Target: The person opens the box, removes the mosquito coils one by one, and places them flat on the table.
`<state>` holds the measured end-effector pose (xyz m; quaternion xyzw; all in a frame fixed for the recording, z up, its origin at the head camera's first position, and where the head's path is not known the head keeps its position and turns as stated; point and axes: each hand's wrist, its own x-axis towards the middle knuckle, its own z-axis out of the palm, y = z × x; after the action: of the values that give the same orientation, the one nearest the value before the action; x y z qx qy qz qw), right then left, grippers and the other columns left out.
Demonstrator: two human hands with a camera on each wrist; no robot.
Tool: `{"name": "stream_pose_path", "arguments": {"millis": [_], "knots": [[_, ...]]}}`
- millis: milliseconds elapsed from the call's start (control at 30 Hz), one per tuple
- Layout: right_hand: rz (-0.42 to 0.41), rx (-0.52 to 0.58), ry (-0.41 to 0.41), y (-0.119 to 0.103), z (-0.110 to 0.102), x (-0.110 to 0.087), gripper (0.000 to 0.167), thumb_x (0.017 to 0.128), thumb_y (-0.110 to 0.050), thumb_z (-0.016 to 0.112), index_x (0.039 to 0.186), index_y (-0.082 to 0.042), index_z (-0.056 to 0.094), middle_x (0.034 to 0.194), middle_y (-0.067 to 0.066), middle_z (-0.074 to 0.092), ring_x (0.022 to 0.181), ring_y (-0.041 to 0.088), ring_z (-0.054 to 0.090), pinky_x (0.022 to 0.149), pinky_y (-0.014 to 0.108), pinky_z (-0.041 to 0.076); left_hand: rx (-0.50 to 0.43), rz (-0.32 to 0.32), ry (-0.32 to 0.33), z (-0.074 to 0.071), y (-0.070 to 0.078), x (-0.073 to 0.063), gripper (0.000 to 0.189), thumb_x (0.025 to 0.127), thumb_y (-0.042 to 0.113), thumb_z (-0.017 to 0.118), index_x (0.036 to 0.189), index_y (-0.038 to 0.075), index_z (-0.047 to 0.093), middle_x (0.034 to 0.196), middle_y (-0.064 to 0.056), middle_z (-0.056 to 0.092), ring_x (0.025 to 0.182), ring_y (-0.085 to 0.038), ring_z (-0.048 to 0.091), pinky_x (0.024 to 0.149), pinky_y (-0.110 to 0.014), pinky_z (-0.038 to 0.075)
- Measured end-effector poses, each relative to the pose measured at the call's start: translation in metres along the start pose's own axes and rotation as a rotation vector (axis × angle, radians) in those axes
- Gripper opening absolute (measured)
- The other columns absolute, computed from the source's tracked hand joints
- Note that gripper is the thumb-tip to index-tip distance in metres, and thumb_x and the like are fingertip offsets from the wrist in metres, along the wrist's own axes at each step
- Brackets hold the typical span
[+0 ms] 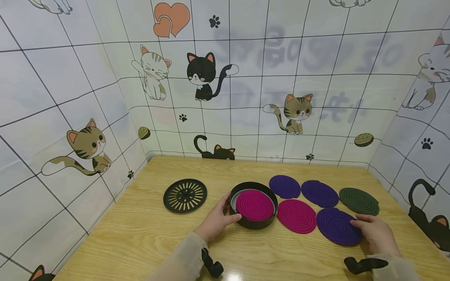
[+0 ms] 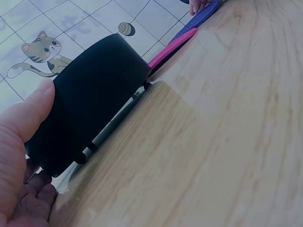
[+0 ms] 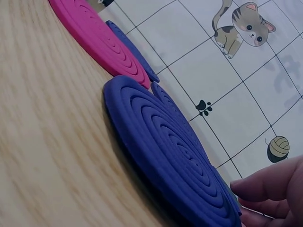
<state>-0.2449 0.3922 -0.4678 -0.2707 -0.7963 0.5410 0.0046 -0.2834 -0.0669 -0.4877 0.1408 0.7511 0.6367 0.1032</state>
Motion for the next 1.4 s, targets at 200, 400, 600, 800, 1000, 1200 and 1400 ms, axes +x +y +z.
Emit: {"name": "stream_pose_path", "arguments": {"millis": [200,400,600,800,1000,1200,1400], "knots": [[-0.024,-0.037,0.031,0.002,0.002,0.001,0.061,0.095,-0.015,0.056,0.143,0.012,0.03,0.148,0.034,0.024,0.134,0.051,0.024,0.107,0.058,0.028,0.003,0.0,0.004,0.0,-0.001,0.001,0.094,0.082,0.033,0.077,0.154,0.016,0.019,0.152,-0.011,0.034,0.139,-0.037,0.029,0.113,-0.05,0.025],[-0.025,-0.055,0.046,0.003,0.002,-0.001,0.06,0.096,-0.014,0.055,0.143,0.013,0.03,0.147,0.035,0.025,0.133,0.051,0.026,0.106,0.058,0.03,0.002,-0.006,0.004,0.0,0.0,0.001,0.095,0.082,0.034,0.078,0.155,0.016,0.019,0.151,-0.01,0.036,0.139,-0.035,0.03,0.113,-0.048,0.025],[-0.023,-0.026,0.073,0.003,0.004,0.0,0.058,0.096,-0.011,0.054,0.143,0.013,0.03,0.146,0.035,0.027,0.133,0.05,0.028,0.106,0.056,0.032,-0.003,0.007,0.0,-0.001,0.0,0.0,0.093,0.084,0.03,0.077,0.154,0.014,0.019,0.151,-0.013,0.034,0.139,-0.037,0.029,0.113,-0.05,0.025],[-0.012,-0.006,0.086,0.003,0.005,-0.001,0.058,0.097,-0.013,0.053,0.143,0.013,0.03,0.147,0.034,0.026,0.133,0.049,0.029,0.106,0.055,0.033,-0.005,0.008,0.007,0.0,0.001,0.0,0.092,0.084,0.029,0.077,0.154,0.015,0.02,0.152,-0.013,0.033,0.139,-0.038,0.029,0.112,-0.051,0.025],[-0.014,-0.031,0.12,0.002,0.008,-0.003,0.055,0.098,-0.015,0.052,0.142,0.013,0.033,0.145,0.035,0.029,0.131,0.05,0.029,0.105,0.057,0.033,-0.005,0.007,0.003,0.0,-0.001,0.0,0.092,0.084,0.03,0.077,0.155,0.015,0.019,0.153,-0.012,0.031,0.139,-0.037,0.028,0.113,-0.05,0.024],[-0.016,-0.044,0.118,0.001,0.007,-0.005,0.055,0.099,-0.017,0.049,0.141,0.013,0.033,0.143,0.036,0.03,0.13,0.051,0.031,0.103,0.058,0.034,-0.007,0.017,-0.002,0.001,0.002,-0.001,0.092,0.084,0.028,0.076,0.155,0.013,0.018,0.154,-0.013,0.03,0.14,-0.038,0.028,0.113,-0.05,0.024],[-0.021,-0.06,0.091,-0.004,0.004,-0.011,0.059,0.098,-0.021,0.049,0.141,0.014,0.032,0.14,0.037,0.032,0.126,0.049,0.035,0.097,0.056,0.039,-0.005,0.018,-0.008,0.0,0.003,-0.002,0.091,0.085,0.027,0.075,0.155,0.013,0.017,0.155,-0.014,0.028,0.14,-0.038,0.026,0.113,-0.051,0.023]]}}
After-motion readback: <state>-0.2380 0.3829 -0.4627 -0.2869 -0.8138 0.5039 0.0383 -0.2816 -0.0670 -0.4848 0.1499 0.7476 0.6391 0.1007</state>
